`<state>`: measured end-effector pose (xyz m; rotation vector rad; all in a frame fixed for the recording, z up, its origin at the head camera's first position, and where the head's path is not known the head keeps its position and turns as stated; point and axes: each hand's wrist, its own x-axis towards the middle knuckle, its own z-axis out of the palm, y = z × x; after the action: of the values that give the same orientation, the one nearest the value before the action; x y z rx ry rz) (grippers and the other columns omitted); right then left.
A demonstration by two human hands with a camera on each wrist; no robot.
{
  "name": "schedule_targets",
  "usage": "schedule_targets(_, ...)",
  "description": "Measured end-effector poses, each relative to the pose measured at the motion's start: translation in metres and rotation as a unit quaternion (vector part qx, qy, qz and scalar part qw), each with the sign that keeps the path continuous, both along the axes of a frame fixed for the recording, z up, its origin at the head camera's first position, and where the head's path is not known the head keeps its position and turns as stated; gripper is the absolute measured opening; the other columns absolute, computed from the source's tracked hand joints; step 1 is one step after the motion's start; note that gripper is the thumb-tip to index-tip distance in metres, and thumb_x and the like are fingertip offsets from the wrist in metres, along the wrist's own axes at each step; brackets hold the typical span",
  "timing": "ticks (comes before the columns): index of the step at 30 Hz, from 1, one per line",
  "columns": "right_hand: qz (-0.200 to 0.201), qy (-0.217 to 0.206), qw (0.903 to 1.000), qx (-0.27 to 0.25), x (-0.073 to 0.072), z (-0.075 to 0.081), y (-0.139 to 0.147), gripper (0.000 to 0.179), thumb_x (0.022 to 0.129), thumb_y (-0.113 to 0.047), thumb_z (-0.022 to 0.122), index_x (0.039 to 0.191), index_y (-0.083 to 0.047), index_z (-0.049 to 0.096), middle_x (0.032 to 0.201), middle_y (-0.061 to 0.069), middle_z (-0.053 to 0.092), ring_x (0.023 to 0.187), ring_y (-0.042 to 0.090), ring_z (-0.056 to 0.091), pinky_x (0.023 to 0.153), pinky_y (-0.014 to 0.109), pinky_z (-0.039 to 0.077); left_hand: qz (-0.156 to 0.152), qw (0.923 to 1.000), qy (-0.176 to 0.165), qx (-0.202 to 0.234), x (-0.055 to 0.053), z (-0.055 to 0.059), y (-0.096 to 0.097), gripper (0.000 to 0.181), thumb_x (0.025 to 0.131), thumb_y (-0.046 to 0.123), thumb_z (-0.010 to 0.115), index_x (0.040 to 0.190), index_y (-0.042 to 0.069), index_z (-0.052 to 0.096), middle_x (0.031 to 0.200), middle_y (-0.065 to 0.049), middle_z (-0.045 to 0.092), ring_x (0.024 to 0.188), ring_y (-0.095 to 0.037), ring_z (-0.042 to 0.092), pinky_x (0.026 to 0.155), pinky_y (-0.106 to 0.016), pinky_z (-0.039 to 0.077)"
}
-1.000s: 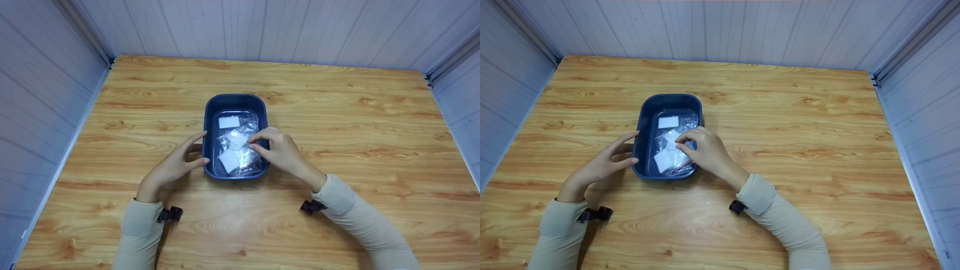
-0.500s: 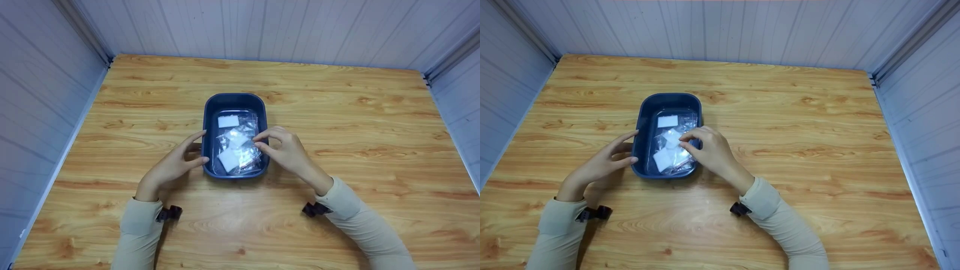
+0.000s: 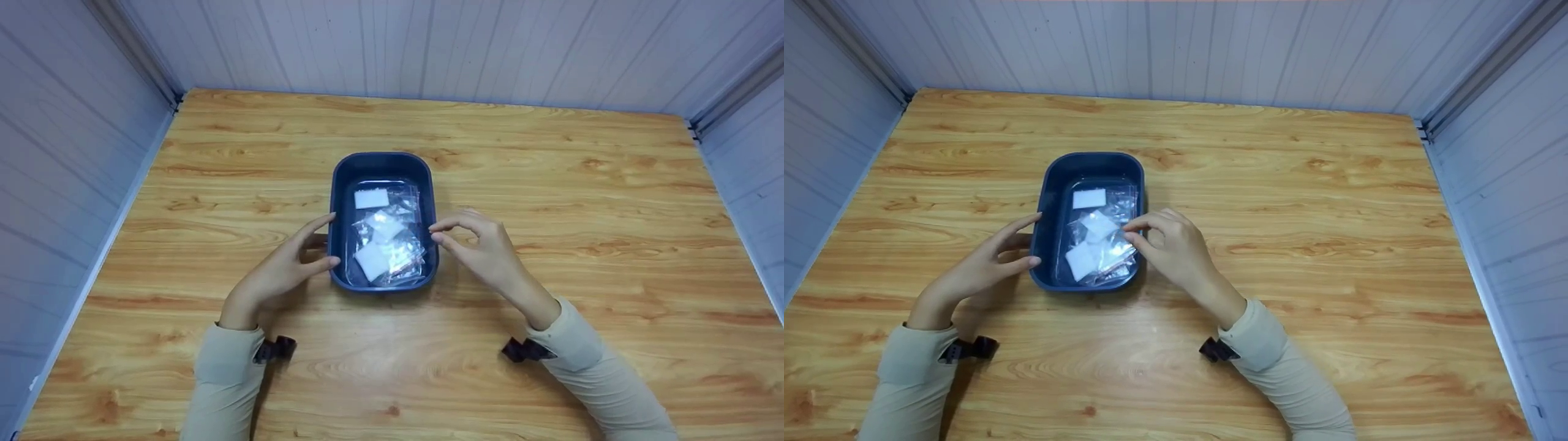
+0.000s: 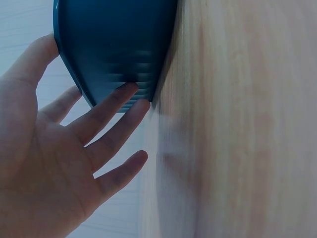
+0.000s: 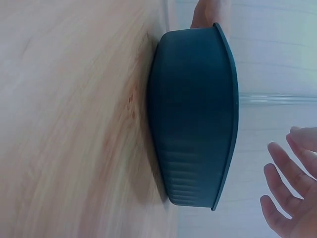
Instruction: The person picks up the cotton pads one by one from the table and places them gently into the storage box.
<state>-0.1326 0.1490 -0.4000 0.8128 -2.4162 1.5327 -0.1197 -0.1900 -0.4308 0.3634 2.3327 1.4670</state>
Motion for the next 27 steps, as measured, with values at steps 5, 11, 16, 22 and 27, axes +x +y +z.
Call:
schedule_targets(5,-0.01,0.003,0.9999,-0.005,0.005,0.002,0.007,0.01,0.09,-0.012,0.074,0.099,-0.008,0.077,0.098,-0.004,0.074,0.099,0.015,0.065,0.1,0.032,0.045,0.003,1.0,-0.002,-0.008,0.001,-0.001,-0.001,0.076,0.095,0.031,0.068,0.158,0.03,0.025,0.147,-0.017,0.046,0.135,-0.035,0.043,0.114,-0.058,0.027)
schedule_targets(11,-0.02,0.017,0.9996,-0.004,0.012,0.004,0.018,0.01,0.089,-0.007,0.074,0.099,-0.007,0.077,0.097,-0.004,0.074,0.098,0.017,0.065,0.093,0.028,0.048,0.003,1.0,0.0,-0.009,0.001,-0.002,-0.001,0.076,0.095,0.031,0.068,0.157,0.032,0.024,0.147,-0.018,0.046,0.135,-0.035,0.043,0.114,-0.056,0.027)
schedule_targets(16,-0.033,0.014,0.9993,-0.004,0.017,0.007,0.028,0.011,0.089,-0.005,0.073,0.099,-0.006,0.076,0.097,-0.004,0.074,0.096,0.016,0.065,0.096,0.029,0.045,0.004,0.9999,-0.001,-0.01,0.001,-0.002,-0.001,0.076,0.095,0.032,0.068,0.157,0.035,0.025,0.148,-0.018,0.045,0.136,-0.036,0.042,0.114,-0.057,0.026)
schedule_targets(22,-0.057,0.011,0.9983,-0.002,0.021,0.011,0.039,0.011,0.09,-0.002,0.072,0.099,-0.006,0.077,0.096,-0.002,0.074,0.096,0.015,0.064,0.094,0.026,0.046,0.004,1.0,-0.004,-0.006,0.001,-0.001,0.0,0.076,0.095,0.03,0.068,0.157,0.032,0.025,0.148,-0.019,0.044,0.136,-0.036,0.042,0.114,-0.057,0.027)
schedule_targets(27,-0.077,0.011,0.997,0.0,0.023,0.014,0.05,0.013,0.089,-0.001,0.072,0.099,-0.008,0.077,0.095,-0.001,0.074,0.097,0.013,0.063,0.09,0.027,0.048,0.003,0.9999,-0.004,-0.009,0.001,-0.001,0.0,0.076,0.095,0.031,0.067,0.158,0.031,0.024,0.148,-0.019,0.044,0.136,-0.036,0.042,0.114,-0.057,0.027)
